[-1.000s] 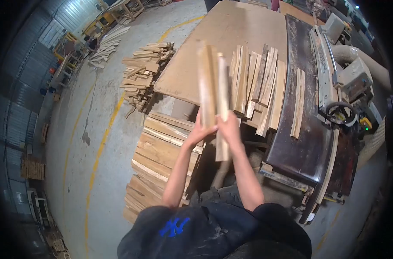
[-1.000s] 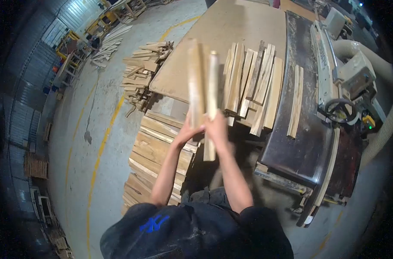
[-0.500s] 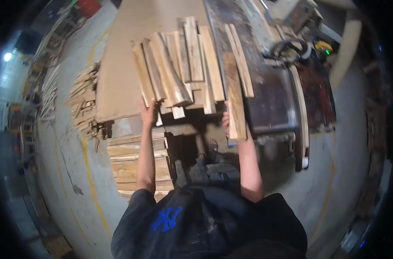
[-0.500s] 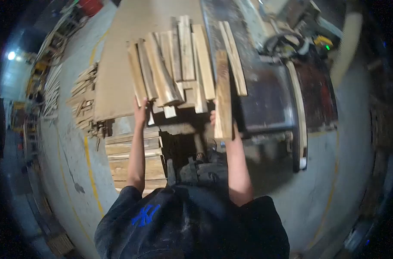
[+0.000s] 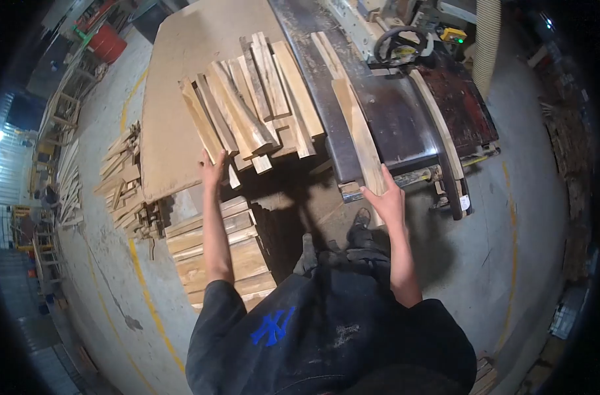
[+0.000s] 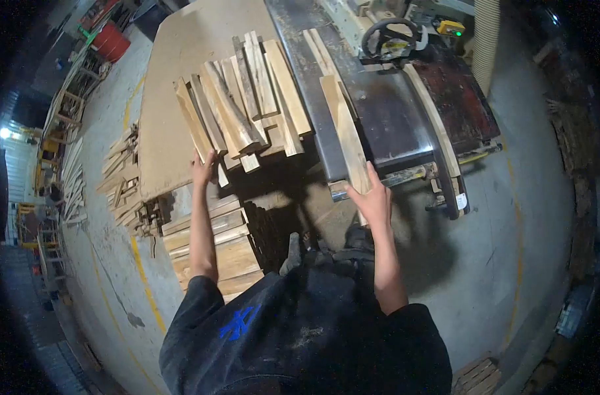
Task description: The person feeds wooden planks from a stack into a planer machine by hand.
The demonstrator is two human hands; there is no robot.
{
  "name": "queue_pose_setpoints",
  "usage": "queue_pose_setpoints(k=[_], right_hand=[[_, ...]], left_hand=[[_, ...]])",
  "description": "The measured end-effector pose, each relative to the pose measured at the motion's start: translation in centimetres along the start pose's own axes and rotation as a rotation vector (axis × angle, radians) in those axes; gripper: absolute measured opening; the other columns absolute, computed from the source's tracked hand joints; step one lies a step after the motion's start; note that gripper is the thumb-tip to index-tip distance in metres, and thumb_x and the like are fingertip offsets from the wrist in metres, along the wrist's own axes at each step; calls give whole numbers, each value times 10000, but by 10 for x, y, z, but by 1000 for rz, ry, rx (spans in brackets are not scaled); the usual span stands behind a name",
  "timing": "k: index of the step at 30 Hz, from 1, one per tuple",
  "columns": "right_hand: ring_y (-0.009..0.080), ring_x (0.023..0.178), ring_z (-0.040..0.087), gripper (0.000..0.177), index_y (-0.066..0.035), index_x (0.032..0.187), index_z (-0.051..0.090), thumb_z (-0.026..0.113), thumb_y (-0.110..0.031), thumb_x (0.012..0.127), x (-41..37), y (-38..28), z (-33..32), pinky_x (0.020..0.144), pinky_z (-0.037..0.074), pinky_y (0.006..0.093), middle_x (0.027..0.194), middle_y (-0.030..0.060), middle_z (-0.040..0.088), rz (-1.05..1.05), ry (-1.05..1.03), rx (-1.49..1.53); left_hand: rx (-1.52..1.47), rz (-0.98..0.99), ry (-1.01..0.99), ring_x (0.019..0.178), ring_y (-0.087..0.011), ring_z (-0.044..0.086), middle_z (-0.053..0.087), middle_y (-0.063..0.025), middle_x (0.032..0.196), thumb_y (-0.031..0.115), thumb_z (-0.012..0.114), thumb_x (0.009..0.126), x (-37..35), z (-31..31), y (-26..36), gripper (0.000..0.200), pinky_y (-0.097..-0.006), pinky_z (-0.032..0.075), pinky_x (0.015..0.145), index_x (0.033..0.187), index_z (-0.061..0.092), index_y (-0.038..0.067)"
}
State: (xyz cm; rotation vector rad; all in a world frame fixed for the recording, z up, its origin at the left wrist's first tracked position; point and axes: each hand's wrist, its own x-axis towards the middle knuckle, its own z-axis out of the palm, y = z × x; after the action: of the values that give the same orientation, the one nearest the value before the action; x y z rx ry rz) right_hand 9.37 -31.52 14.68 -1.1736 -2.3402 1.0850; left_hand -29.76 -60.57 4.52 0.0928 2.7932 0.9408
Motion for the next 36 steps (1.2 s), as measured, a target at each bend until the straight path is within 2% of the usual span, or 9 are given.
queue_pose_setpoints(k=[5, 7, 10, 16, 18, 22, 26, 31, 36], right_hand=[[377, 1037, 604, 744, -123, 1308, 492, 786, -337, 660, 19, 49, -7, 858, 489, 450, 1106, 206, 640, 314, 68, -193], [377, 1044, 599, 748, -111, 1294, 504, 795, -347, 646, 30, 98, -1, 868, 484, 445, 1116, 207, 634, 267, 85, -127], [364, 1045, 604, 774, -39, 1245, 531, 820, -372, 610, 39, 149, -8, 882, 477, 420, 1129, 223, 623, 224, 87, 28], [216, 771, 621, 550, -3, 1115, 566, 778, -326, 723, 49, 204, -45, 690, 507, 334, 862, 101, 635, 309, -314, 682], [172, 731, 603, 482, -43, 1119, 556, 676, -391, 808, 55, 208, -64, 610, 501, 304, 835, 83, 616, 640, -592, 1047], [161, 830, 623, 612, -43, 1129, 598, 565, -584, 845, 67, 208, -95, 671, 506, 287, 963, 99, 639, 596, -747, 897], [168, 800, 640, 434, 21, 1061, 616, 739, -283, 777, 64, 249, -94, 736, 496, 296, 930, 105, 668, 257, -859, 478], [141, 761, 637, 279, -123, 1005, 614, 763, -176, 775, 40, 268, -85, 607, 505, 270, 851, -1, 657, 1094, -566, 1411], [153, 818, 606, 224, -97, 1030, 597, 648, -264, 890, 50, 270, -98, 677, 496, 263, 928, 28, 629, 1025, -347, 1583]], left_hand=[[258, 330, -225, 1318, -490, 307, 299, -386, 1395, 726, 492, 789, 32, -7, -40, 954, -471, 299, 1087, 1468, 268, 95], [267, -3, 146, 1298, -500, 330, 305, -379, 1394, 666, 501, 829, -35, -2, 5, 864, -478, 295, 1086, 1416, 364, 46], [239, 337, 773, 1188, -442, 441, 463, -317, 1257, 390, 646, 855, -144, 61, 26, 547, -497, 350, 1006, 1246, 547, 19], [-180, 393, -251, 844, -321, 557, 582, -166, 755, 174, 693, 741, -388, 182, 92, 188, -397, 446, 796, 808, 644, 6], [-380, -143, -429, 869, -270, 601, 645, -155, 912, 180, 725, 768, -435, 230, 77, 262, -360, 465, 808, 980, 681, 33], [-127, 404, -55, 1047, -381, 534, 581, -200, 1109, 163, 687, 796, -414, 249, 143, 265, -420, 442, 901, 1016, 643, 22], [-88, 624, 96, 1199, -365, 473, 498, -198, 1299, 216, 632, 866, -360, 285, 258, 412, -462, 374, 997, 1252, 559, 91], [76, 593, -217, 1406, -356, 204, 246, -232, 1493, 401, 395, 970, -325, 371, 333, 672, -501, 166, 1117, 1460, 171, 1], [138, 496, -111, 1414, -340, 189, 243, -220, 1498, 381, 403, 963, -318, 421, 381, 691, -495, 153, 1125, 1445, 164, -52]])
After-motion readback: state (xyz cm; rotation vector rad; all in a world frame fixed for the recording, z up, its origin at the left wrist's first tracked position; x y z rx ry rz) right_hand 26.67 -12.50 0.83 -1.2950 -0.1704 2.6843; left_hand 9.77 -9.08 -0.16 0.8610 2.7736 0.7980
